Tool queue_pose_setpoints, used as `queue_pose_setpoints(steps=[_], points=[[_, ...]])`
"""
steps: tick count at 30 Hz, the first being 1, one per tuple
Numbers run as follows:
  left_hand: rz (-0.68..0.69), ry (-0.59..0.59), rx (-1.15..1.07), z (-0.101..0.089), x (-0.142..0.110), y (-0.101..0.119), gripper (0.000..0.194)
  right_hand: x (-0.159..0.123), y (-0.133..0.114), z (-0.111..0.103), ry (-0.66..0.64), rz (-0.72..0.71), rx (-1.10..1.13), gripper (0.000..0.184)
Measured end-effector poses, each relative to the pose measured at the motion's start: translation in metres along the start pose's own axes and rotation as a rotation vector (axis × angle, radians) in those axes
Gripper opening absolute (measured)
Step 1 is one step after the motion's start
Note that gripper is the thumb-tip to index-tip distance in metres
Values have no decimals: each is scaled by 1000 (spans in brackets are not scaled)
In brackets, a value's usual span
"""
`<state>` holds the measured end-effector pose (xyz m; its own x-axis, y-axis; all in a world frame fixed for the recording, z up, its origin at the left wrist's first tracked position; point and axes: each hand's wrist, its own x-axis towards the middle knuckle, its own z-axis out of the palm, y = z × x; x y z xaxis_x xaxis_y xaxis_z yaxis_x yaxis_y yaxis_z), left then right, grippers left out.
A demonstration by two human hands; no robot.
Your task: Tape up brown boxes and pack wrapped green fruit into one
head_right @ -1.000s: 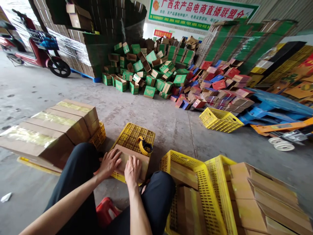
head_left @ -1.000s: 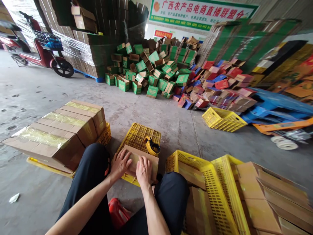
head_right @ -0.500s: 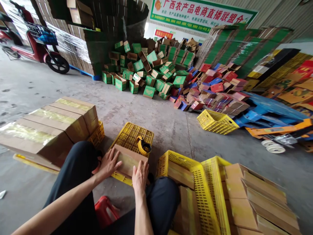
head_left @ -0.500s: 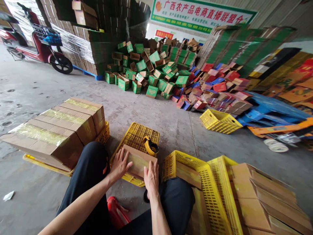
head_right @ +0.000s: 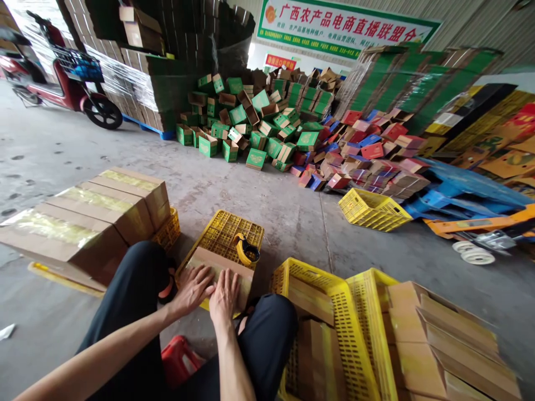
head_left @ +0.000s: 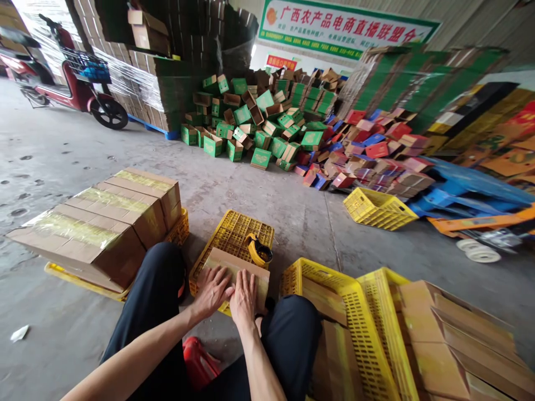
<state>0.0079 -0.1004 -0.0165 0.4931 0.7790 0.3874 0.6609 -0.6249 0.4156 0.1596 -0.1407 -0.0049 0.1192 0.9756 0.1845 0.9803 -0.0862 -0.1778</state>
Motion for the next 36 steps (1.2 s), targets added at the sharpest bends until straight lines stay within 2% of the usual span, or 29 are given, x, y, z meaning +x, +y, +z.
queue_pose_setpoints(steps=[3, 7, 18, 20, 23, 26, 28, 31, 36], points=[[24, -39, -70, -10, 5, 1, 46, 5, -6, -2, -50, -55, 33, 61], [-2, -31, -73, -16, 9, -1, 46, 11, -7, -4, -73, -117, 42, 63], [-144, 18, 102, -10, 14, -18, 57, 6, -4, -9, -60, -184, 16, 53], [-188, 28, 129, -9, 16, -22, 56, 6, 1, -11, -57, -171, 16, 51], [-213, 31, 152, -7, 16, -26, 57, 7, 16, -13, -39, -72, -11, 50], [-203, 24, 175, -5, 13, -27, 61, 7, 35, -12, -18, 66, -58, 53], [-177, 21, 193, -3, 9, -25, 66, 5, 45, -10, -22, 110, -60, 58], [-124, 27, 223, 1, 1, -21, 76, -2, 51, -5, -19, 104, -45, 63], [-60, 37, 221, 11, -13, -12, 82, -20, 39, 1, 8, 34, -63, 65]])
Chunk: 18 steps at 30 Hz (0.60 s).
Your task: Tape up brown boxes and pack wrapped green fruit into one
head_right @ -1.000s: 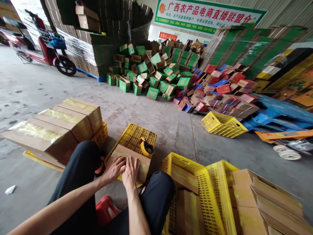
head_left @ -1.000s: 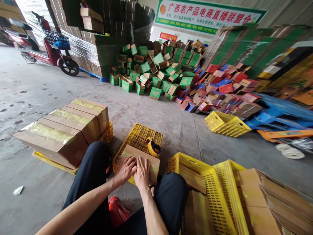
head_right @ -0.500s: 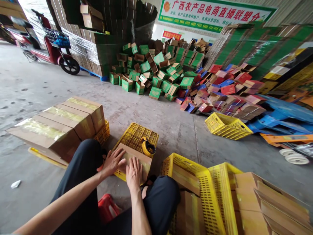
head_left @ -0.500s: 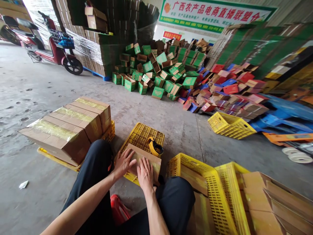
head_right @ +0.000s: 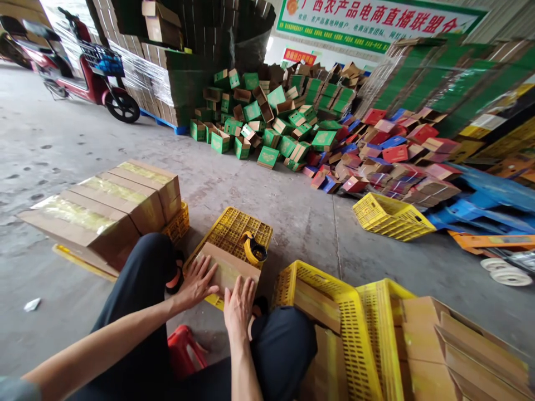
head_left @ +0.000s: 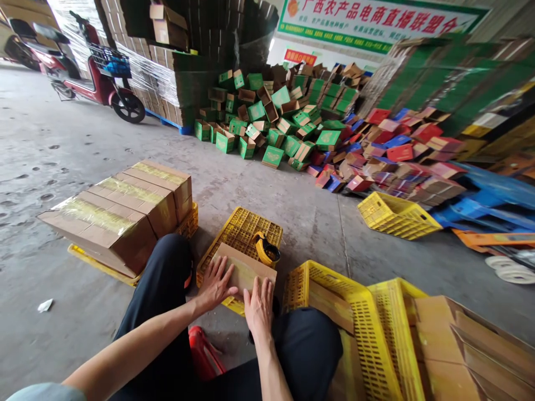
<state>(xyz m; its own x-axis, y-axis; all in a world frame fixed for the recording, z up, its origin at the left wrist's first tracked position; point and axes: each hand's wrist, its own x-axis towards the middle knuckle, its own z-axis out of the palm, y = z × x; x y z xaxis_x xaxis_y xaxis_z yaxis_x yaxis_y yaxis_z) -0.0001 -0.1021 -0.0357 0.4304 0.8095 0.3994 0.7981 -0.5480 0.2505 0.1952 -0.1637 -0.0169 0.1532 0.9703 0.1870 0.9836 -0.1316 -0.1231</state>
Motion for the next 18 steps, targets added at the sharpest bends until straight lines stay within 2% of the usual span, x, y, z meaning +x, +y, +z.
queue_pose_setpoints(steps=[3, 6, 12, 15, 18], points=[[32, -2, -38, 2, -5, 5, 77, -10, -10, -1, -1, -50, -20, 59], [70, -29, -93, -1, -9, 10, 65, -17, -18, -4, -29, -93, -13, 54], [167, -82, -264, -13, -7, 19, 48, -18, -29, -11, -52, -243, 97, 61], [186, -111, -319, -21, -2, 20, 47, -14, -27, -15, -51, -271, 127, 60], [128, -119, -281, -28, 4, 15, 47, -10, -13, -21, -58, -206, 127, 51]])
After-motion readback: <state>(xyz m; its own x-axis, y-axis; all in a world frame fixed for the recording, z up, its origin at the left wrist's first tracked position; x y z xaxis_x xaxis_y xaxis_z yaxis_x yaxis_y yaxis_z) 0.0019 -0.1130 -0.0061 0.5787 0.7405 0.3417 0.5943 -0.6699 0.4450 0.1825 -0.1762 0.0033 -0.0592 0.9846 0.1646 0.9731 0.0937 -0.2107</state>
